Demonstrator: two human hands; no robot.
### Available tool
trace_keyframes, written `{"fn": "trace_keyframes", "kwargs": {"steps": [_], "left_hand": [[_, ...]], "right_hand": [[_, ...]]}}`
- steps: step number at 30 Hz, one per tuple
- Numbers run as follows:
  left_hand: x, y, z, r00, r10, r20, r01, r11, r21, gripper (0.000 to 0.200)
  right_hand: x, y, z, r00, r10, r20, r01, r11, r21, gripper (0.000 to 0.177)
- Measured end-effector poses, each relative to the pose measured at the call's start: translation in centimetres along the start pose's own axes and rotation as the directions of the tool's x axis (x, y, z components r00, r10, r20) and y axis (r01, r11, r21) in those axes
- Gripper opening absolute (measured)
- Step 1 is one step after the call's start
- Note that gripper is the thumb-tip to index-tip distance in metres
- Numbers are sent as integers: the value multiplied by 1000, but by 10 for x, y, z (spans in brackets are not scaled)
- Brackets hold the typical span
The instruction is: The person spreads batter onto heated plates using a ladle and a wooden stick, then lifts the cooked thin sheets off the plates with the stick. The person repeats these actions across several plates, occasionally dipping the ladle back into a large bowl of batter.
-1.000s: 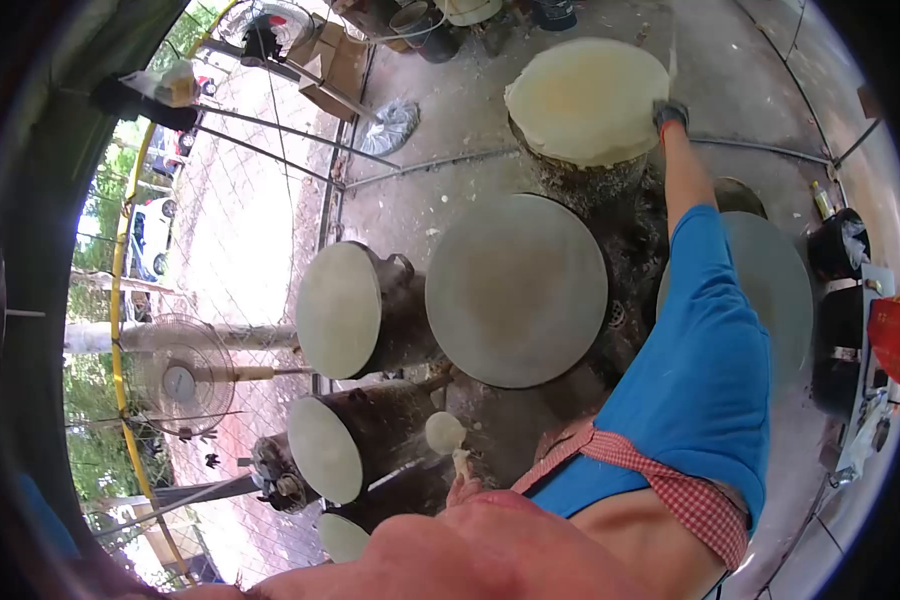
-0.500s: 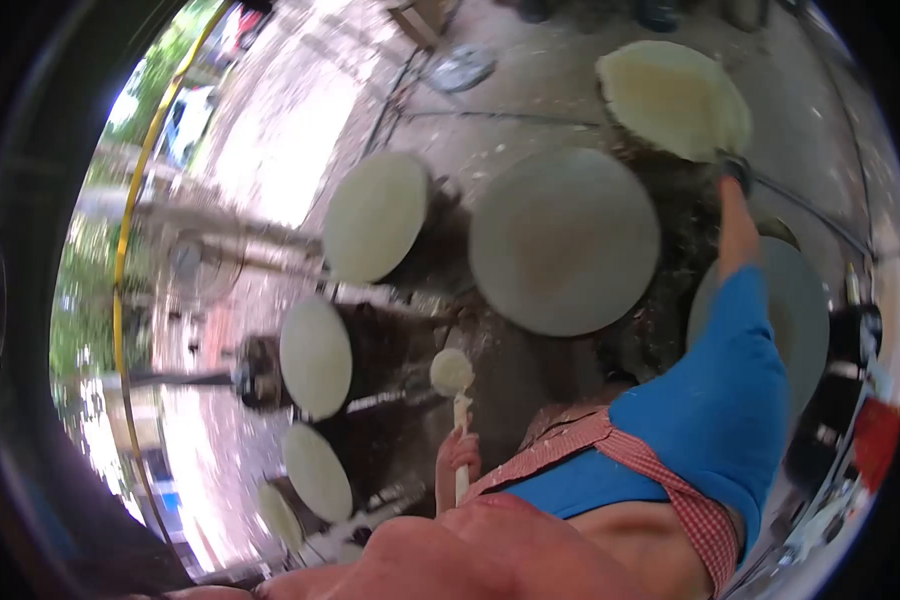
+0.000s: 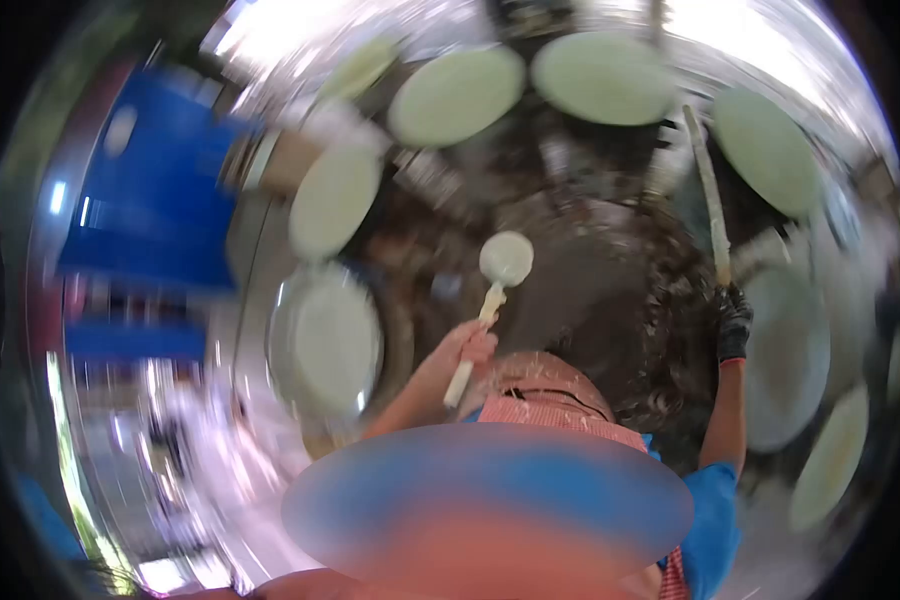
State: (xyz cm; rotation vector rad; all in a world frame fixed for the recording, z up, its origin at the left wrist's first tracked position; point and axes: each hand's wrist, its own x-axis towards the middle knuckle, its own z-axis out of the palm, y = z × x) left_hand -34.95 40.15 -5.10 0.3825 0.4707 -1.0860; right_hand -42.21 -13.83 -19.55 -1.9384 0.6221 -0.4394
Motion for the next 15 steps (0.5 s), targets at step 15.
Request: {"fn": "trace_keyframes", "kwargs": {"steps": [15], "left_hand": [[-323,-37,-153,456,880,-133,-884,465,48,29]], "right_hand": [[-164,-387,435,202,-449,870,904,427,10,29]]}}
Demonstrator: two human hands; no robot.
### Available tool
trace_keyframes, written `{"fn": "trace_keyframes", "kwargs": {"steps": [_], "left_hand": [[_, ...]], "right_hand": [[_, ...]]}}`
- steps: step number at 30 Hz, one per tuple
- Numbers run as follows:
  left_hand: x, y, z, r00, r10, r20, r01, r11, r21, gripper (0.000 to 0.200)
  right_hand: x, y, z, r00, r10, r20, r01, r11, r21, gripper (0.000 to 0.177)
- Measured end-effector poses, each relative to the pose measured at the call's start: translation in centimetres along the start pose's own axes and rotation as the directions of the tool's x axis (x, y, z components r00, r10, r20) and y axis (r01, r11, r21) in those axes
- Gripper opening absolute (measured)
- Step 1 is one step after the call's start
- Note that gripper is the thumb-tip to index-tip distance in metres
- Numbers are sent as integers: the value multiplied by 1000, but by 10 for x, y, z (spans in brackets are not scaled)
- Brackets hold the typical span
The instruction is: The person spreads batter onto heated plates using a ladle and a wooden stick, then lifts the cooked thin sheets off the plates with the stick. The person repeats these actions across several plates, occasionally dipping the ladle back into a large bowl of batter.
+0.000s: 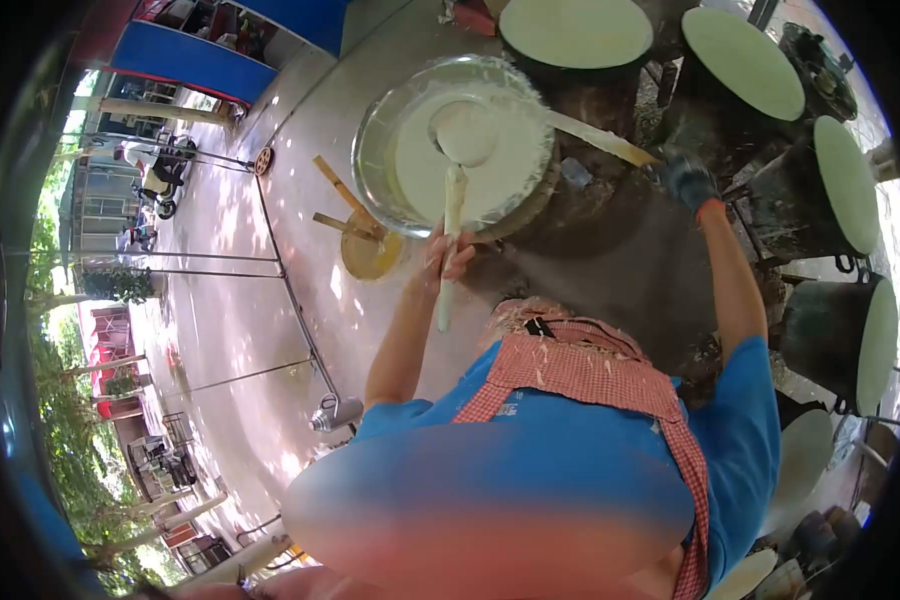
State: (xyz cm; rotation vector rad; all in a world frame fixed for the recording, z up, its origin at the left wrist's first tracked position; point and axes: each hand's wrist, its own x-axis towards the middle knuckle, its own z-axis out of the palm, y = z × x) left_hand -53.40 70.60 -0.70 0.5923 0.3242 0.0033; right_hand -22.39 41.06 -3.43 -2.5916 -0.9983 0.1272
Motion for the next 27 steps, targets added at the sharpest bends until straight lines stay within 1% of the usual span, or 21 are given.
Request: {"fn": "trace_keyframes", "kwargs": {"steps": [2,4,5,6,7,8,10,11,12,13,15,16,18,19,21,22,23,24,25,26,27], "left_hand": [[22,31,-55,997,-61,-36,66,985,161,35],[69,55,-129,986,-150,-76,159,979,130,38],[105,51,-192,951,-246,-189,281,941,189,34],[124,33,-249,888,-338,-312,415,881,226,30],[134,16,-291,873,-373,-315,445,873,199,30],[160,6,-323,857,-267,-441,491,686,538,19],[163,6,-332,838,-144,-527,537,390,748,9],[149,26,-298,778,-253,-574,605,545,580,13],[143,45,-265,720,-367,-589,649,657,384,21],[146,53,-247,724,-375,-579,647,659,382,21],[152,70,-220,656,-566,-500,632,774,-47,18],[150,78,-207,629,-646,-432,596,758,-265,17],[129,93,-174,589,-766,-256,481,588,-651,14],[124,111,-151,607,-751,-260,482,607,-632,14],[104,155,-101,738,-665,-116,487,643,-591,15],[95,177,-74,795,-596,-111,476,726,-497,16],[85,200,-44,846,-525,-97,450,799,-398,17],[68,220,-8,905,-413,-102,379,892,-246,16],[57,242,24,953,-291,-78,286,956,-72,14],[49,264,43,961,-270,-65,269,963,-22,14],[45,286,60,975,-222,-19,223,967,122,14]], "right_hand": [[38,-61,19,993,79,86,-77,997,-24,28],[70,-95,59,990,-109,87,122,980,-158,27],[79,-120,73,990,-82,119,103,978,-180,27],[82,-150,90,956,-39,291,132,943,-307,29],[85,-170,104,898,15,440,184,895,-407,31],[92,-176,96,895,24,446,186,888,-420,31],[78,-177,70,950,10,311,25,994,-109,30],[65,-147,93,980,-42,193,53,997,-51,32],[51,-136,121,961,61,270,-55,998,-27,33],[36,-133,141,928,154,339,-159,987,-12,34],[7,-160,152,941,198,273,-192,980,-47,35],[-3,-173,144,944,194,268,-189,981,-45,35],[-31,-201,118,948,286,138,-287,958,-18,36],[-35,-211,106,954,277,111,-278,961,-10,36],[-42,-227,85,959,278,62,-275,960,-56,33],[-40,-232,76,963,266,44,-264,963,-46,33],[-31,-237,66,976,159,-147,-160,987,6,31],[-22,-245,55,939,60,-338,-47,998,44,29],[-8,-254,35,920,26,-391,-9,999,45,28],[8,-261,14,889,-2,-457,24,999,41,28],[27,-261,-6,860,-1,-511,30,998,48,28]]}}
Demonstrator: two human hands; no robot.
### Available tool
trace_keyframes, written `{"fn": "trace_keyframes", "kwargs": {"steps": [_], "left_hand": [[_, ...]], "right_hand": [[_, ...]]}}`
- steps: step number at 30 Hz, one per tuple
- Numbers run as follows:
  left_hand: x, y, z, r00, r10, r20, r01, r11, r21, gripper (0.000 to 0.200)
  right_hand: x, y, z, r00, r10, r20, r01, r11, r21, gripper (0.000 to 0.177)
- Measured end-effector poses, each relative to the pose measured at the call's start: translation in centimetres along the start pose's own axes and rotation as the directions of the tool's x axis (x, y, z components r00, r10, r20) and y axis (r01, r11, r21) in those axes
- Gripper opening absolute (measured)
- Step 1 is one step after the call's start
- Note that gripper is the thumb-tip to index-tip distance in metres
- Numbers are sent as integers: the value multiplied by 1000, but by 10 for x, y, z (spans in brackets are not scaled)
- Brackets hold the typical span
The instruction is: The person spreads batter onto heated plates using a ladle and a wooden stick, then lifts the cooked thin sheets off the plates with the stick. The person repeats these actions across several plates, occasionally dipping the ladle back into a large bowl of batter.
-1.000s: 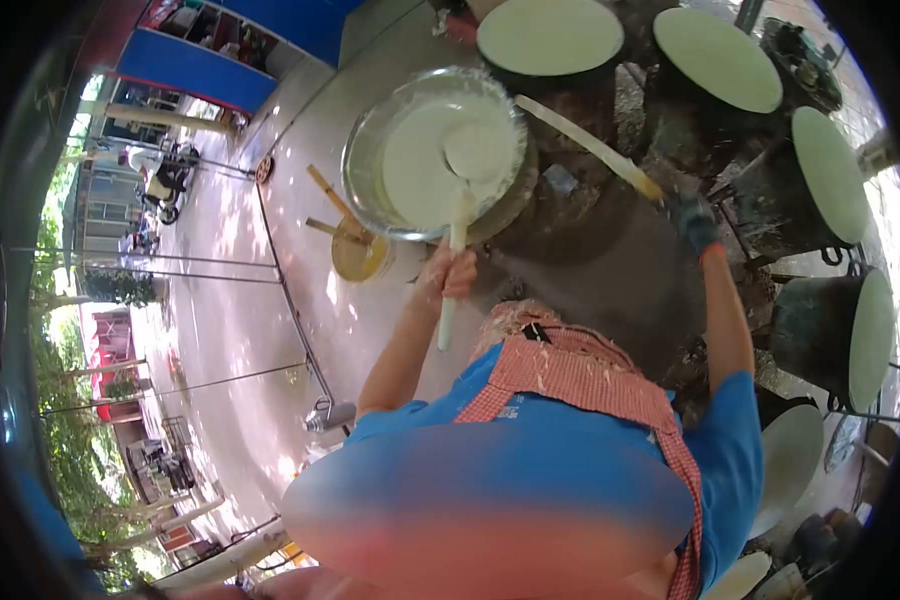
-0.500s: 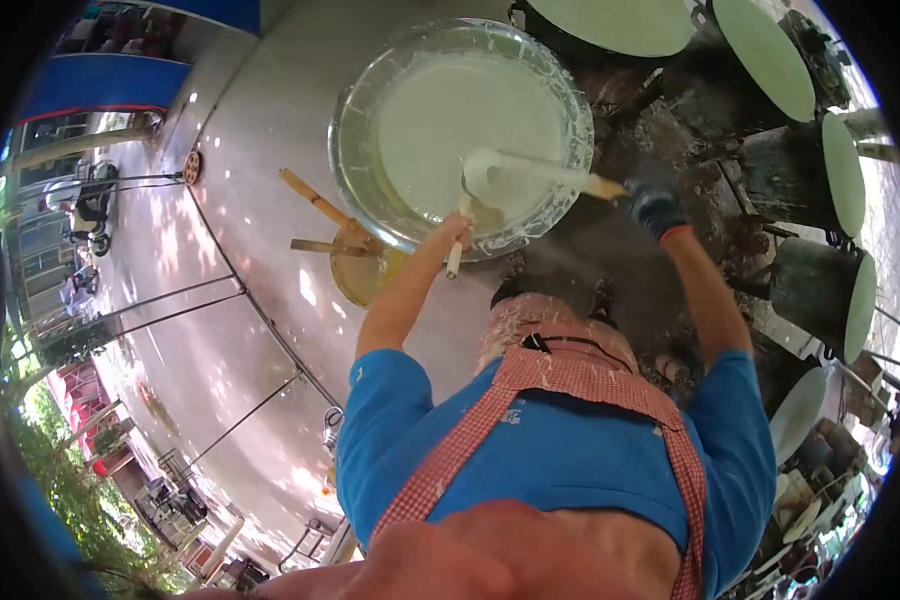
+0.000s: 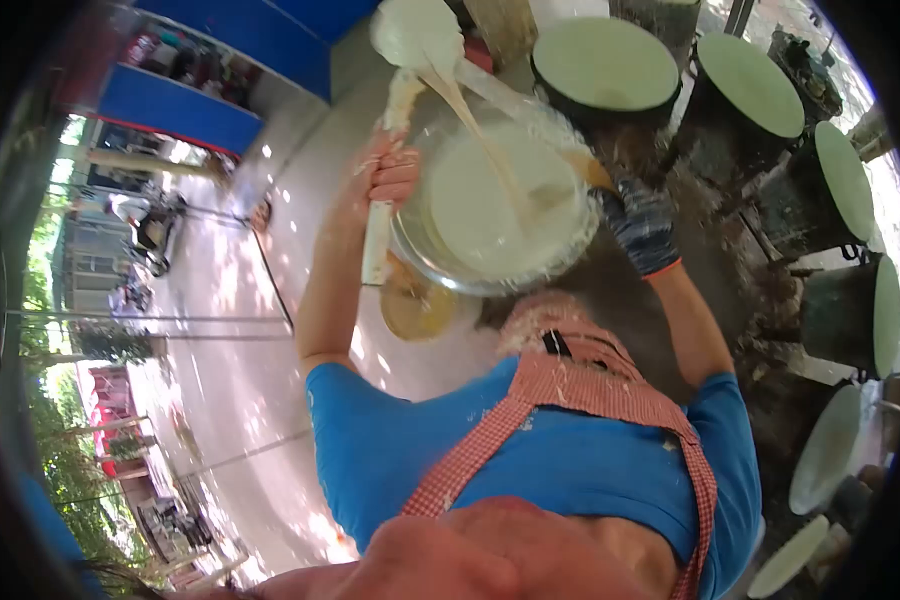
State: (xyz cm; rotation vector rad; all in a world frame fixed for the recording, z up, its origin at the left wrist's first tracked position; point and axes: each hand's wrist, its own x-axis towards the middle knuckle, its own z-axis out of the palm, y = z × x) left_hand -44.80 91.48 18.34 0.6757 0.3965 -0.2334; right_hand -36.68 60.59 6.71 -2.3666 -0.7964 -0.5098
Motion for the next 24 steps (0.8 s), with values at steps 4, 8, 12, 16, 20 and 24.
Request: {"fn": "trace_keyframes", "kwargs": {"steps": [4,8,12,16,20,24], "left_hand": [[-43,59,74,915,382,128,-375,692,617,19],[-17,65,35,918,342,201,-393,718,574,37],[51,5,-71,979,-203,25,193,956,220,42],[68,-27,-86,877,-480,-1,471,861,-194,37],[74,-63,-77,895,-359,266,286,917,277,34],[97,-115,-56,635,-750,184,764,645,-12,25]], "right_hand": [[58,3,-17,935,-8,-353,78,980,186,32],[46,2,12,961,172,-218,-61,896,439,30],[-62,82,150,782,453,428,-483,6,876,26],[-131,54,85,850,417,322,-522,749,409,23],[-154,14,21,685,662,305,-597,269,755,21],[-238,20,34,707,641,298,-681,503,532,19]]}}
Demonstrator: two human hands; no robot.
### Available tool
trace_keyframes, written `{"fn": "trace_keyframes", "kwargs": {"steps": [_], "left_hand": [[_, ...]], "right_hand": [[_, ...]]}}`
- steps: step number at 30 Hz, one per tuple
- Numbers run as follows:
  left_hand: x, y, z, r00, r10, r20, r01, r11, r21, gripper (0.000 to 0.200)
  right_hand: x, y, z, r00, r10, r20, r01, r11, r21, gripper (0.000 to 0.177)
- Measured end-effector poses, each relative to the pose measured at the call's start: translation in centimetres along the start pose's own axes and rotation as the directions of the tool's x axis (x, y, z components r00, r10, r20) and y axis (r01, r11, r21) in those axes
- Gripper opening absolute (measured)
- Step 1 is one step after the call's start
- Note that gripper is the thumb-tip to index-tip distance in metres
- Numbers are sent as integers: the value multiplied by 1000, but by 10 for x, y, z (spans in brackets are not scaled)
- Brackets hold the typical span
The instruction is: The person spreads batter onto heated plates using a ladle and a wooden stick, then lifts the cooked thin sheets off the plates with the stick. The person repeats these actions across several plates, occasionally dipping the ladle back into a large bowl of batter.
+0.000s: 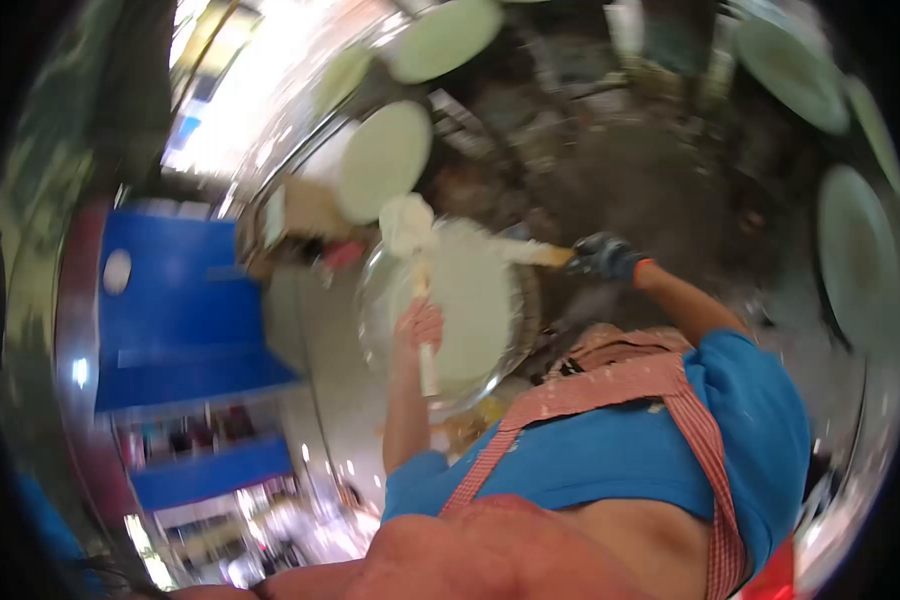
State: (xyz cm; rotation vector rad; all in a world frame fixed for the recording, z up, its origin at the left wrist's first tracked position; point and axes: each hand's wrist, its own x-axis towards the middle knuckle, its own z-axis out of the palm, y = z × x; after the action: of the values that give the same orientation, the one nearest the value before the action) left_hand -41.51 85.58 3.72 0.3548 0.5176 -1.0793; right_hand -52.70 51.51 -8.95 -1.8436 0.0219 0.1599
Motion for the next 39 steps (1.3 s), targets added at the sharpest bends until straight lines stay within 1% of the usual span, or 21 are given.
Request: {"fn": "trace_keyframes", "kwargs": {"steps": [3,6,8,10,11,14,15,17,19,21,23,28,29,30,31,32,34,35,36,37,39], "left_hand": [[51,-42,23,985,-84,-149,104,986,133,16],[128,-102,29,897,-441,40,442,895,-50,23],[180,-168,76,770,-638,12,638,769,-19,21],[234,-227,108,579,-815,28,815,578,-32,22],[265,-264,121,471,-880,61,882,470,-29,26],[313,-382,189,355,-931,-84,916,329,228,14],[325,-415,209,311,-941,-130,924,268,271,13],[377,-479,227,192,-958,-212,859,60,508,8],[380,-539,265,496,-854,-156,278,-14,961,34],[406,-595,273,546,-829,-122,12,-138,990,44],[420,-642,257,554,-829,-76,-82,-145,986,44],[510,-705,208,656,-755,6,-314,-266,911,53],[528,-701,204,605,-708,363,-733,-318,601,57],[538,-699,201,372,-673,639,-913,-390,121,62],[544,-692,201,378,-681,627,-912,-391,124,62],[549,-692,209,363,-750,553,-897,-442,-11,65],[539,-693,218,367,-808,460,-872,-472,-133,68],[517,-689,230,414,-747,520,-885,-465,35,65],[496,-687,245,463,-678,571,-878,-437,194,63],[481,-681,260,461,-681,569,-878,-443,181,63],[464,-675,295,698,-680,225,-461,-186,868,59]], "right_hand": [[-82,36,-26,971,232,-52,-233,893,-384,31],[-215,51,-51,867,350,-354,-398,915,-71,40],[-300,69,-46,684,446,-577,-501,863,73,40],[-372,77,-39,525,346,-778,-696,700,-158,39],[-405,79,-28,370,293,-881,-551,833,46,33],[-495,36,-18,44,277,-960,-908,411,77,32],[-513,37,-14,11,271,-963,-911,401,102,32],[-541,40,-10,-434,392,-811,-597,549,585,37],[-531,26,-30,-498,162,-852,-609,634,477,39],[-512,12,-65,-543,-82,-836,-644,679,352,40],[-484,3,-99,-404,-36,-914,-783,530,325,41],[-461,43,-144,-559,369,-743,-698,276,661,35],[-472,49,-146,-559,436,-705,-659,282,697,34],[-497,96,-135,-536,434,-724,-614,387,688,30],[-485,117,-138,-539,446,-714,-607,382,697,30],[-482,130,-143,-604,425,-674,1,846,533,29],[-454,99,-169,-729,476,-492,424,878,222,31],[-458,111,-167,-727,486,-484,427,873,235,31],[-466,129,-174,-720,346,-602,-158,763,627,33],[-466,143,-184,-610,288,-739,-677,296,674,34],[-474,125,-196,-676,399,-620,-524,332,784,36]]}}
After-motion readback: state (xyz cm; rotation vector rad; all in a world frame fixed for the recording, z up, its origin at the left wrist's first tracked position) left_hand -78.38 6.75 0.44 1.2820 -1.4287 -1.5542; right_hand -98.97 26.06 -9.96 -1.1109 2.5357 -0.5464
